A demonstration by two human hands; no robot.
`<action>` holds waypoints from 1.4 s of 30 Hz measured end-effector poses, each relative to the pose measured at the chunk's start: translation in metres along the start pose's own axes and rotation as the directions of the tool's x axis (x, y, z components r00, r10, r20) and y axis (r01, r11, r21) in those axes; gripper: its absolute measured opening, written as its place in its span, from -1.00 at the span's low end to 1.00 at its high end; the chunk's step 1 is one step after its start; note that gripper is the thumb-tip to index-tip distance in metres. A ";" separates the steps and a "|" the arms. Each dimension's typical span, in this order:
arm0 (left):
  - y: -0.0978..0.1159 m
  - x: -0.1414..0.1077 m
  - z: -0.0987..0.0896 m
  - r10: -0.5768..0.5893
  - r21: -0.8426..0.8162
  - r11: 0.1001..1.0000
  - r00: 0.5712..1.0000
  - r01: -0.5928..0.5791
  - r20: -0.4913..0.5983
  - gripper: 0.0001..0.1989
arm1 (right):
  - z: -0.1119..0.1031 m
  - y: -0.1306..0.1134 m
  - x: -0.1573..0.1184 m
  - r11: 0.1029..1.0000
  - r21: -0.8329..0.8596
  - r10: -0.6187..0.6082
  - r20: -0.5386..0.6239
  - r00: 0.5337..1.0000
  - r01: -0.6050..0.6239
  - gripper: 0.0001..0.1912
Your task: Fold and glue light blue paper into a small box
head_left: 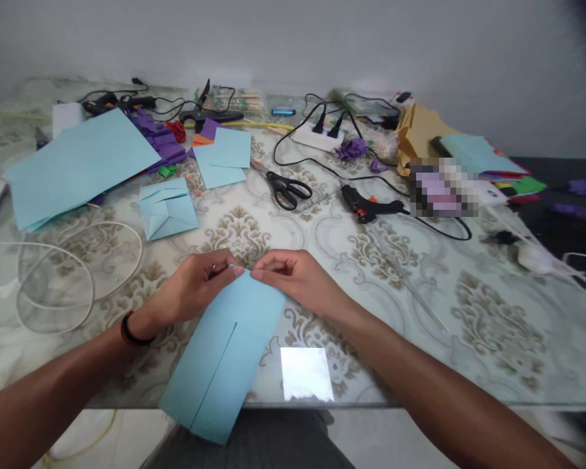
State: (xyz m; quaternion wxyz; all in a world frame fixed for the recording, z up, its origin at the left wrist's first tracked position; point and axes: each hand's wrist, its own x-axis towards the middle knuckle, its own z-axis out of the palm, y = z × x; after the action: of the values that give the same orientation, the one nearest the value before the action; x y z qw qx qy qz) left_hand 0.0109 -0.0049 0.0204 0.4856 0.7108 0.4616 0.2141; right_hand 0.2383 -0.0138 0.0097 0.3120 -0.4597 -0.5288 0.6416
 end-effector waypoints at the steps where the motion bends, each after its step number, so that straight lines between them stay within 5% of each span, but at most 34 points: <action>1: 0.000 0.000 0.000 0.001 -0.016 1.000 1.000 -0.001 -0.015 -0.61 | 0.000 -0.001 0.000 1.000 0.002 -0.004 -0.017 1.000 0.004 -0.69; 9: 0.003 -0.002 0.000 0.039 0.097 0.995 0.999 -0.039 0.004 -0.71 | 0.009 -0.001 0.003 0.999 -0.023 -0.030 -0.023 0.999 0.029 -0.90; 16: 0.008 -0.004 -0.009 0.065 0.064 0.996 0.998 -0.066 0.009 -0.65 | 0.007 -0.005 0.004 0.998 0.015 -0.053 0.001 0.999 0.053 -0.74; 24: 0.001 0.004 -0.033 0.058 -0.025 0.998 0.979 -0.064 -0.194 -0.70 | -0.031 -0.006 0.008 0.997 0.075 -0.040 0.054 0.998 0.036 -0.63; 29: 0.000 0.004 -0.028 0.002 -0.063 0.998 0.943 -0.025 -0.333 -0.70 | -0.042 -0.006 0.008 0.982 0.151 -0.098 -0.087 0.991 0.110 -0.59; 35: -0.003 0.002 -0.012 0.001 -0.093 0.995 0.965 -0.027 -0.264 -0.69 | -0.016 -0.001 0.009 0.986 0.138 -0.078 -0.090 0.993 0.090 -0.61; 42: -0.009 0.005 -0.013 -0.106 -0.198 0.973 0.990 0.121 0.089 -0.69 | -0.011 0.002 0.008 0.992 0.048 -0.110 -0.130 0.985 0.117 -0.66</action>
State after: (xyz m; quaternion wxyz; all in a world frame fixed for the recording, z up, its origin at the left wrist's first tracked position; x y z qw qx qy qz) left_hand 0.0000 0.0065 0.0176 0.5844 0.6378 0.4582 0.2041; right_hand 0.2456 -0.0027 0.0054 0.3938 -0.4601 -0.5153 0.6064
